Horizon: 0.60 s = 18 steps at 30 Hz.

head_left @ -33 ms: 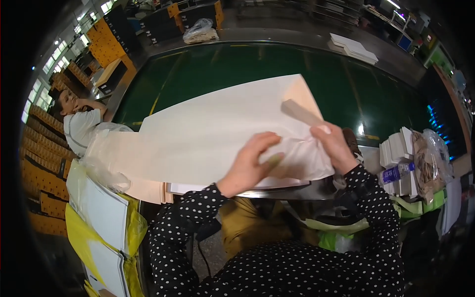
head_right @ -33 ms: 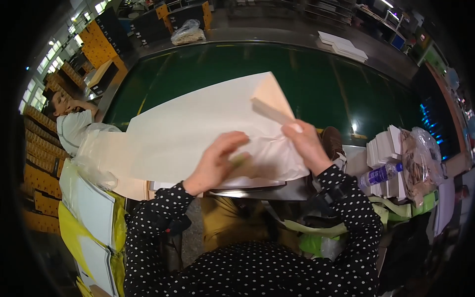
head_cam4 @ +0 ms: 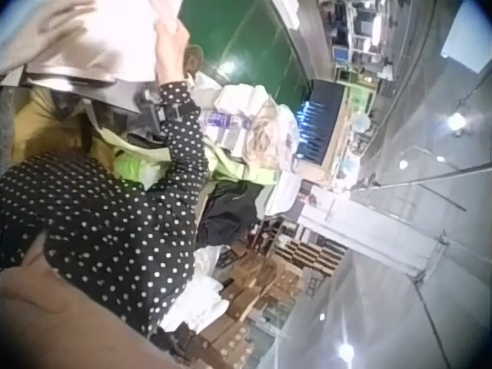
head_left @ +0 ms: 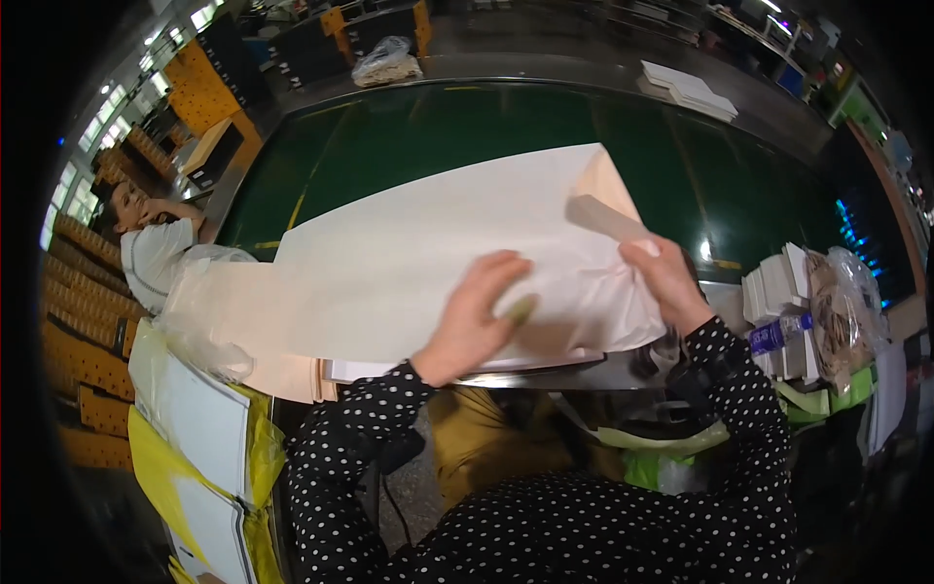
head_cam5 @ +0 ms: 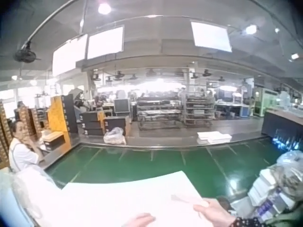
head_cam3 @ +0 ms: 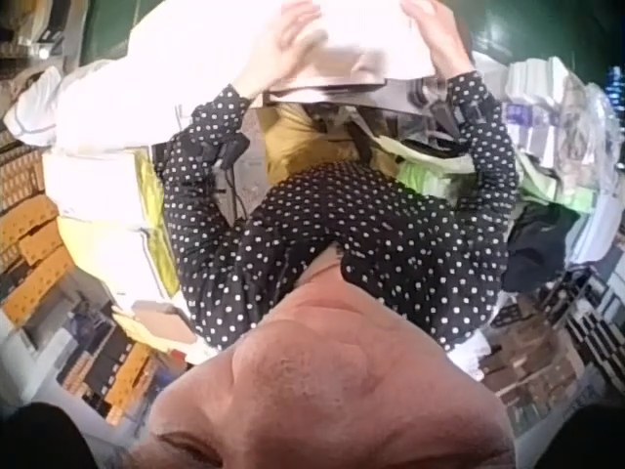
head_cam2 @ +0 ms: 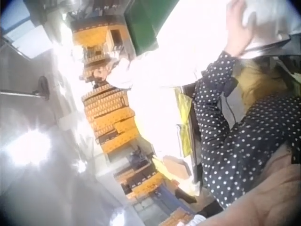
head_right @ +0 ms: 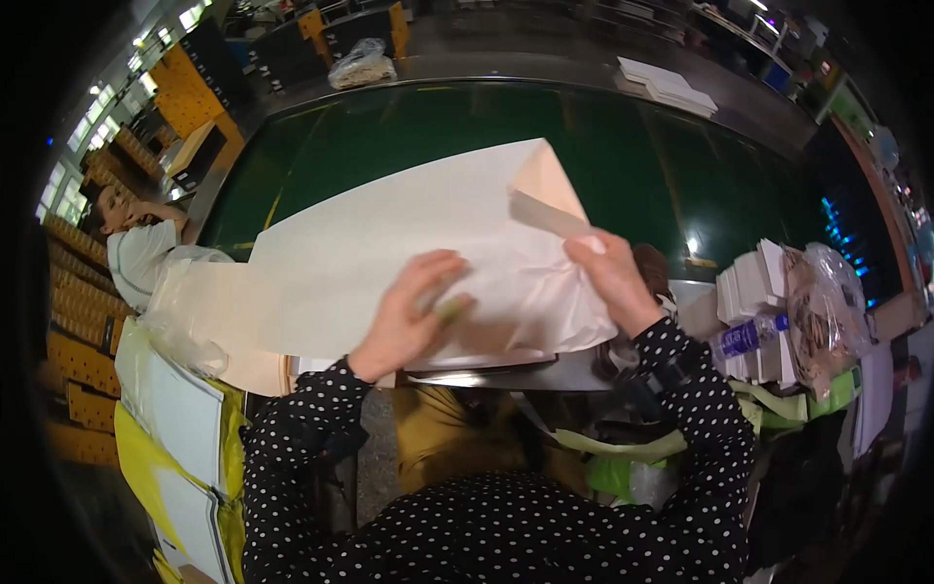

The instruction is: The recorder prepares a shoe box, wraps a pair of shoes in tissue paper, places them in the box, adds a dust bag and a lid, and then passes the box to a colleague.

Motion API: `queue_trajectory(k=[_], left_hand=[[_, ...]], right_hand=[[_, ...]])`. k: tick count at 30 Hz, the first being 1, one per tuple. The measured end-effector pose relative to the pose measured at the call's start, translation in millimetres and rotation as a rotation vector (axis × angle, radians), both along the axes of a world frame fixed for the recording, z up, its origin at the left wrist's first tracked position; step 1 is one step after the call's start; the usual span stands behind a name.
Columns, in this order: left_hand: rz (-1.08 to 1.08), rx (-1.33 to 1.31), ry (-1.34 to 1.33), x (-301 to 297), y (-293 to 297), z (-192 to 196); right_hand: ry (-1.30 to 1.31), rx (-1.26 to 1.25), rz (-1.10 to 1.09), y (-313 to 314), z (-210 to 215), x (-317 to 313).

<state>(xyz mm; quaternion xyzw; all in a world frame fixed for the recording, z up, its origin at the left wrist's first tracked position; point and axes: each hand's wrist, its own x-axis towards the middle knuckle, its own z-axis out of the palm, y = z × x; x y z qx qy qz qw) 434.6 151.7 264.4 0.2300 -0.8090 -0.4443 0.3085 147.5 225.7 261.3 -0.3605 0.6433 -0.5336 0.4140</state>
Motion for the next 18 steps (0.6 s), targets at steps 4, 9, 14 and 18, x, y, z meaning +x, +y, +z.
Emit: queue_trajectory(k=[4, 9, 14, 18], left_hand=[[0.338, -0.413, -0.232, 45.8, -27.9, -23.4], [0.352, -0.301, -0.440, 64.8, -39.4, -66.0], [0.246, -0.321, -0.608, 60.6, -24.7, -88.7], [0.224, -0.291, -0.671, 60.2, -22.9, -83.6]], right_hand=[[-0.034, 0.099, -0.014, 20.1, 23.5, -58.9], [0.108, 0.229, -0.103, 29.0, -1.4, -134.4], [0.183, 0.291, -0.124, 42.8, -27.4, -166.7], [-0.009, 0.334, -0.126, 59.3, 3.1, -157.2]])
